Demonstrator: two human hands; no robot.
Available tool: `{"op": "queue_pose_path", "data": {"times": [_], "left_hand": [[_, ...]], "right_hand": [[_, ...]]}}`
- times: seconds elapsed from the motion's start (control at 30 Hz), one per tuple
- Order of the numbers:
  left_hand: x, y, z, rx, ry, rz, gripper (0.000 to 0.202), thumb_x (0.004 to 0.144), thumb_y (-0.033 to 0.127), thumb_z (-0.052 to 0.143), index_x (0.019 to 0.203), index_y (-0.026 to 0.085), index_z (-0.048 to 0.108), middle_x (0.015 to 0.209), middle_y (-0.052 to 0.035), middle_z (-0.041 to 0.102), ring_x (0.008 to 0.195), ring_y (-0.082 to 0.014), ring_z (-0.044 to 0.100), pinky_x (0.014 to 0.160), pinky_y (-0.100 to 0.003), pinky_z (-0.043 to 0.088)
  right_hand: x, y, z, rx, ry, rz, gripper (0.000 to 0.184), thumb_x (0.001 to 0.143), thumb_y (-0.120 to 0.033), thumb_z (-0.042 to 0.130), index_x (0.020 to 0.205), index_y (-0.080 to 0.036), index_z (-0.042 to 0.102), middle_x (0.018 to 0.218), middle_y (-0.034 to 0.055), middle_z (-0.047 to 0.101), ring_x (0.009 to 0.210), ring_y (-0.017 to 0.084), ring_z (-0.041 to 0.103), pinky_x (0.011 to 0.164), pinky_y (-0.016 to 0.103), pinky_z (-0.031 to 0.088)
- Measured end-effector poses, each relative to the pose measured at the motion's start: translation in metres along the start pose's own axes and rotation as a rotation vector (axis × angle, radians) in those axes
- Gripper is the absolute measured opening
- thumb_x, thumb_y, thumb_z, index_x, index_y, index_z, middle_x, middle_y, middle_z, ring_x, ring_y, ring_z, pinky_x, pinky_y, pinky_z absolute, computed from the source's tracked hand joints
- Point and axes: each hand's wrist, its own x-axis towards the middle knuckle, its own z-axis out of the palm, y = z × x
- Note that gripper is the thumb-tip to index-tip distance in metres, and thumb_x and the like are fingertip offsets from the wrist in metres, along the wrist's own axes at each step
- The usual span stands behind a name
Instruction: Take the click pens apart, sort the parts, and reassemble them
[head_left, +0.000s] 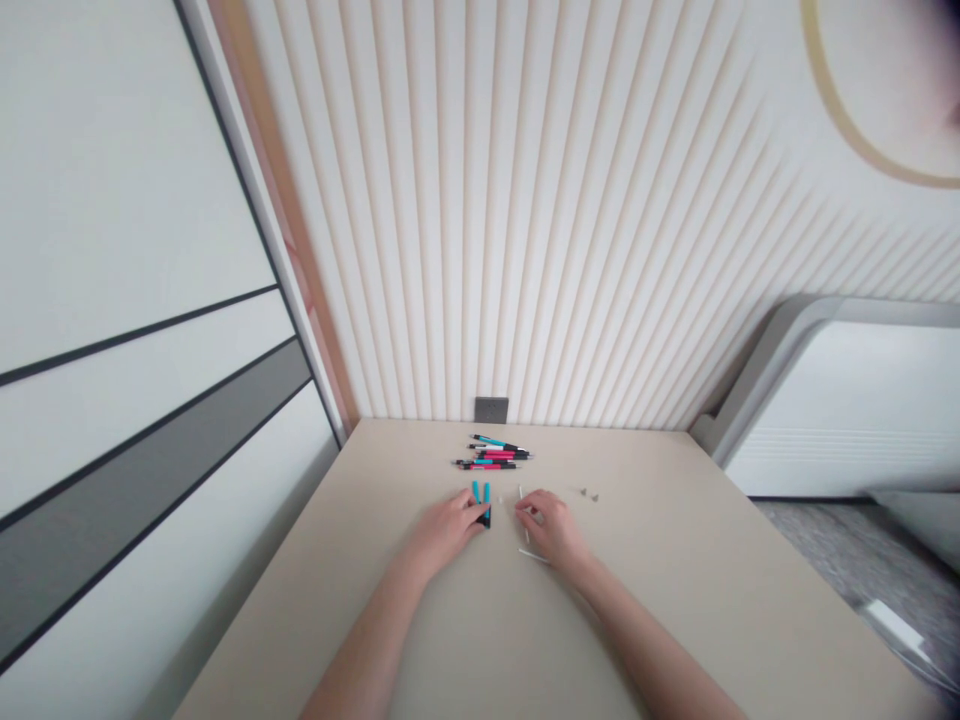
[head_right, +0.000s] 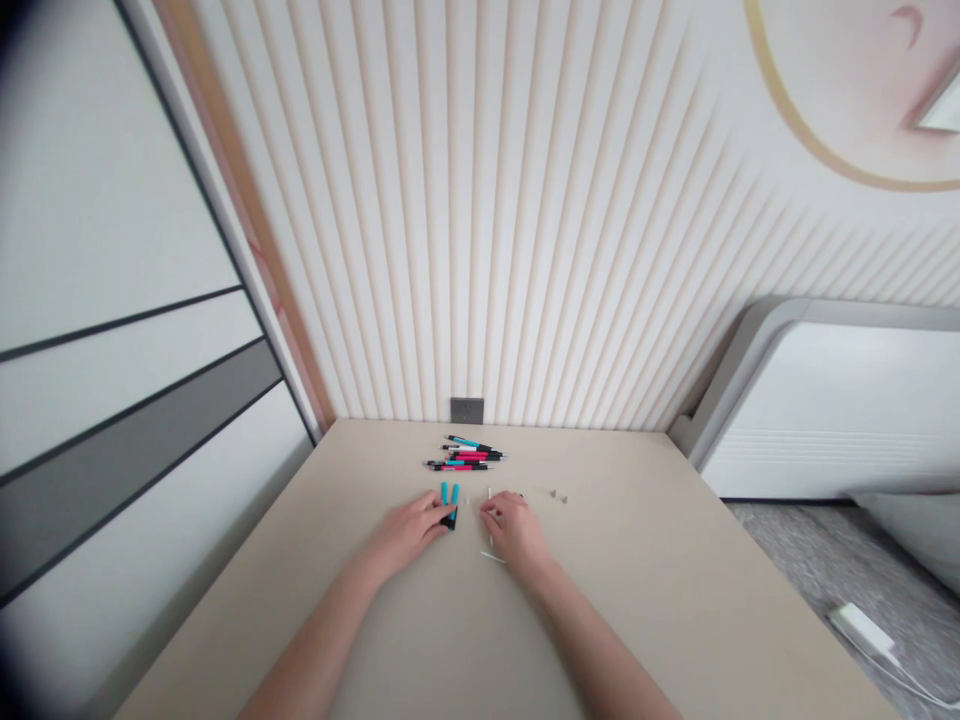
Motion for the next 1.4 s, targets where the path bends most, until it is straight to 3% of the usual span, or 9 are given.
{"op": "queue_pose_path", "data": {"times": [0.23, 0.6, 1.03, 1.23, 1.4], "left_hand": [[-0.004, 0.0, -0.003, 0.048, 0.022, 0.019, 0.033, 0.094, 0.03, 0.053, 0.127, 0.031, 0.059, 0.122, -0.0043, 0.057, 0.096, -0.0215, 0.065, 0.086, -0.031, 0.05], [0.002, -0.002, 0.005, 0.053, 0.021, 0.014, 0.031, 0.095, 0.029, 0.052, 0.125, 0.031, 0.059, 0.118, -0.0034, 0.058, 0.095, -0.0196, 0.064, 0.086, -0.029, 0.05], [0.005, -0.002, 0.007, 0.063, 0.017, 0.023, 0.032, 0.095, 0.027, 0.05, 0.126, 0.029, 0.058, 0.118, -0.004, 0.057, 0.095, -0.0206, 0.064, 0.084, -0.03, 0.05], [0.005, -0.003, 0.009, 0.083, 0.037, 0.04, 0.032, 0.095, 0.026, 0.05, 0.127, 0.028, 0.057, 0.118, -0.0041, 0.057, 0.094, -0.0197, 0.064, 0.083, -0.03, 0.051], [0.005, -0.005, 0.011, 0.054, 0.051, 0.046, 0.032, 0.095, 0.026, 0.05, 0.126, 0.028, 0.057, 0.118, -0.0038, 0.057, 0.093, -0.0192, 0.065, 0.083, -0.029, 0.051]], "right_hand": [[0.018, -0.01, 0.016, -0.133, -0.011, 0.015, 0.014, 0.087, -0.019, 0.057, 0.087, -0.021, 0.071, 0.082, 0.004, 0.071, 0.081, 0.02, 0.062, 0.077, 0.029, 0.043], [0.022, -0.01, 0.019, -0.205, -0.029, 0.047, 0.021, 0.088, -0.019, 0.055, 0.101, -0.023, 0.07, 0.097, 0.0058, 0.072, 0.093, 0.023, 0.062, 0.082, 0.032, 0.041], [0.021, -0.005, 0.02, -0.24, -0.015, 0.03, 0.019, 0.089, -0.02, 0.057, 0.104, -0.026, 0.068, 0.097, 0.0021, 0.072, 0.095, 0.021, 0.061, 0.083, 0.032, 0.036], [0.016, -0.011, 0.011, -0.227, 0.036, -0.034, 0.016, 0.093, -0.023, 0.054, 0.101, -0.025, 0.068, 0.097, 0.0029, 0.072, 0.094, 0.021, 0.061, 0.084, 0.034, 0.037], [-0.002, -0.006, -0.016, -0.158, 0.066, -0.066, 0.022, 0.097, -0.029, 0.047, 0.097, -0.023, 0.067, 0.096, 0.0053, 0.071, 0.092, 0.02, 0.061, 0.085, 0.034, 0.04]]}}
